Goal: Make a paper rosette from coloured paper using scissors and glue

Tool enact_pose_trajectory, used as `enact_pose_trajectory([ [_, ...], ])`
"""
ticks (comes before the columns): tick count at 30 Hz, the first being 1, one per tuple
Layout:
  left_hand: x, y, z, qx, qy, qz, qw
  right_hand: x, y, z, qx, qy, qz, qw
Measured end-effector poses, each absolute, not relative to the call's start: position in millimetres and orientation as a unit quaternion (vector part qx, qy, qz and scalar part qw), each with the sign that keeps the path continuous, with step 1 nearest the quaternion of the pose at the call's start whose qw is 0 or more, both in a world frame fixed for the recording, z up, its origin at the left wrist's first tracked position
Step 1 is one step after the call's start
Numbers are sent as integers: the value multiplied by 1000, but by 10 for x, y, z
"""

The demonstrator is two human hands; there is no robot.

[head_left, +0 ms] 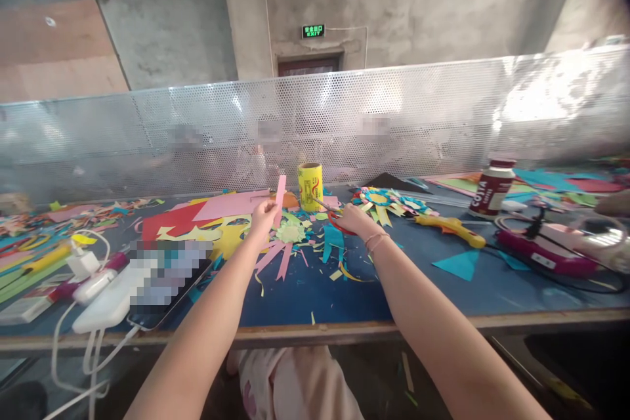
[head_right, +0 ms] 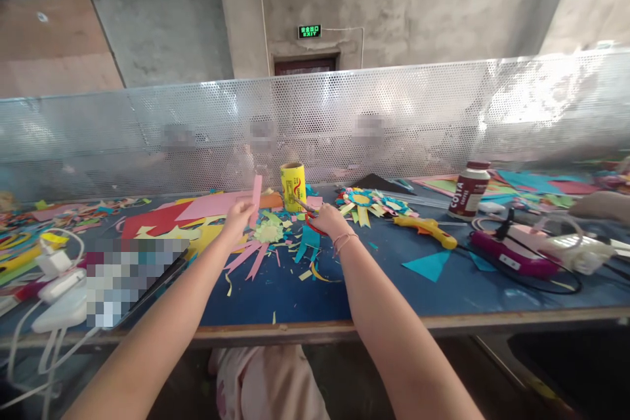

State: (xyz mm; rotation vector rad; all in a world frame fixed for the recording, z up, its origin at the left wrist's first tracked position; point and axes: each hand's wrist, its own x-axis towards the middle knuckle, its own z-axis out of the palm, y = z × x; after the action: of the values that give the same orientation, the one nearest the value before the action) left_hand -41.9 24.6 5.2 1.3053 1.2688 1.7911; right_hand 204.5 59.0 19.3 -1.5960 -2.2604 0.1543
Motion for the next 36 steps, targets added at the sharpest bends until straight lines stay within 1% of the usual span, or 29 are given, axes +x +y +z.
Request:
enact_pose_trajectory([
  [4, -372, 194, 124, 454, 426, 695, 360, 1938, 489, 263, -559, -786, 63, 255],
  [7, -368, 167, 161, 425, 429, 702, 377, 1894, 439, 285, -524, -798, 84, 286],
  [15, -480, 258, 106, 461, 467, 681, 324, 1845, 380, 275, -469, -845, 96, 238],
  [23, -482, 258, 90, 522, 465, 649, 301, 1779, 319, 305, -453, -850, 109, 244],
  [31, -445, 211, 123, 572, 468, 626, 248, 1733, 333, 266, -406, -868, 131, 253],
  [36, -400, 178, 140, 577, 462, 625, 250, 1710, 305, 283, -401, -869, 164, 239],
])
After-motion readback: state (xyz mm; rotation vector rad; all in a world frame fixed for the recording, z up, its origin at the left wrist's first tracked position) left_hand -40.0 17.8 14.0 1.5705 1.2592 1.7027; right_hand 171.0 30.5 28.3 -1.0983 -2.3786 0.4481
